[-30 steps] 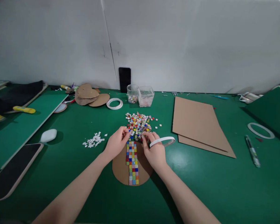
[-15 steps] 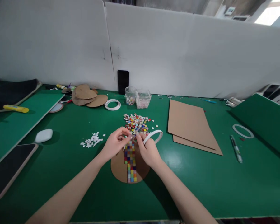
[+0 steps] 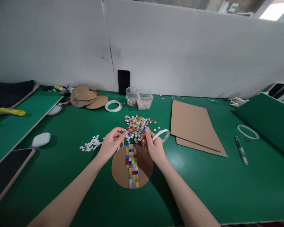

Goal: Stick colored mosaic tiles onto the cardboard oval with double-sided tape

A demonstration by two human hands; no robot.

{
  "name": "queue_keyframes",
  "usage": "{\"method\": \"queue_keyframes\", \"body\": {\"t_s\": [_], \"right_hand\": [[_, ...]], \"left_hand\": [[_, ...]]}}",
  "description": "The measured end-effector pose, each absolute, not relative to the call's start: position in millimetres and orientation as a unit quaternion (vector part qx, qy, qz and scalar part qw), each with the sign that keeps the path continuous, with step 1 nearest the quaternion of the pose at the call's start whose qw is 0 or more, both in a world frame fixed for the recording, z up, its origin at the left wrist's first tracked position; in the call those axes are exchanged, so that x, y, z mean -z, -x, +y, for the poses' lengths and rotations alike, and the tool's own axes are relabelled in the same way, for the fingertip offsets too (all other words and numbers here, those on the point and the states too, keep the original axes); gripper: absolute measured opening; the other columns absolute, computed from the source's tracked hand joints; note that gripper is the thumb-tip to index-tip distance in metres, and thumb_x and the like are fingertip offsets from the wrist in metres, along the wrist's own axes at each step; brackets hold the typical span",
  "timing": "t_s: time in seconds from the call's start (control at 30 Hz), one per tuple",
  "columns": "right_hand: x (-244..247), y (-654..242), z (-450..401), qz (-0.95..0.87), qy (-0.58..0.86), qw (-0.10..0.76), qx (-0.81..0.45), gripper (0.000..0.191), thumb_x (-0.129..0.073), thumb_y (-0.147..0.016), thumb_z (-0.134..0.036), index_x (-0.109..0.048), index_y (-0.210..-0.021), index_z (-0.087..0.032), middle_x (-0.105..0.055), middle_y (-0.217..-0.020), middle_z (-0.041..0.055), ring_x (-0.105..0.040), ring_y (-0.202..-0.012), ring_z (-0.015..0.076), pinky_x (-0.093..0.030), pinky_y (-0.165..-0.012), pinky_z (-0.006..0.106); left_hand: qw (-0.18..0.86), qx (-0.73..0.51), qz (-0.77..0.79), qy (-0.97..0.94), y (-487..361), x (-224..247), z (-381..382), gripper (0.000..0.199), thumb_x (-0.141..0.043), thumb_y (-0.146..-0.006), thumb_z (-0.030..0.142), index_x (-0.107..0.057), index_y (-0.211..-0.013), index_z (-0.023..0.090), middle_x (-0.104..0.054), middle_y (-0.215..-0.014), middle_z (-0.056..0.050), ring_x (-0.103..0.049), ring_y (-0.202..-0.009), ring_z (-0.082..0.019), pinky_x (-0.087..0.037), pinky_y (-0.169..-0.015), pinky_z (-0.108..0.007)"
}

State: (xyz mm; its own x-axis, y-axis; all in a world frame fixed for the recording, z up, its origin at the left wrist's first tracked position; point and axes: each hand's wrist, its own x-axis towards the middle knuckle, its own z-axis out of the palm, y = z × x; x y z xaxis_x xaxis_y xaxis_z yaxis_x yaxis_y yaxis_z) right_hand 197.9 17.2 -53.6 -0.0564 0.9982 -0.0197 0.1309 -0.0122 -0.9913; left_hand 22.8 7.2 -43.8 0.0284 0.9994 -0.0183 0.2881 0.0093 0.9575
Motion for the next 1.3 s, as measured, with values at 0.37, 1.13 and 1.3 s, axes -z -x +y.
{"method": "queue_keyframes", "body": {"t_s": [0.37,1.13,1.3], "right_hand": [[61.1,-210.4,21.0,-0.670,0.572,0.390,-0.268,0.031,-0.034,-0.091,-0.038,-0.046,-0.068,-0.020,-0.043,-0.052,-0.0033,-0.041,-0.047,0.0122,-0.028,-0.046,0.023],[66.8,-202.4,21.1,-0.780,0.624,0.048,-0.014,0.036,-0.040,-0.088,-0.049,-0.053,-0.083,-0.016,-0.066,-0.063,0.0064,-0.062,-0.052,0.0205,-0.018,-0.040,0.024],[63.3,-197.0,19.1,-0.788,0.615,0.012,-0.010,0.025,-0.039,-0.092,-0.036,-0.053,-0.088,-0.016,-0.067,-0.066,0.0063,-0.064,-0.056,0.0212,-0.017,-0.041,0.025]], "left_hand": [[0.464,-0.375,0.588,-0.547,-23.1,59.4,12.7,0.039,-0.033,-0.089,0.039,-0.046,-0.120,0.020,-0.061,-0.093,-0.006,-0.052,-0.049,-0.009,-0.043,-0.040,-0.021],[0.453,-0.384,0.567,-0.571,-23.1,58.2,12.0,0.041,-0.041,-0.086,0.038,-0.040,-0.125,0.027,-0.060,-0.092,-0.006,-0.050,-0.043,-0.008,-0.042,-0.036,-0.020],[0.392,-0.357,0.583,-0.616,-22.8,58.2,11.4,0.031,-0.043,-0.086,0.036,-0.047,-0.114,0.025,-0.062,-0.087,-0.003,-0.048,-0.040,-0.007,-0.040,-0.037,-0.020]]}}
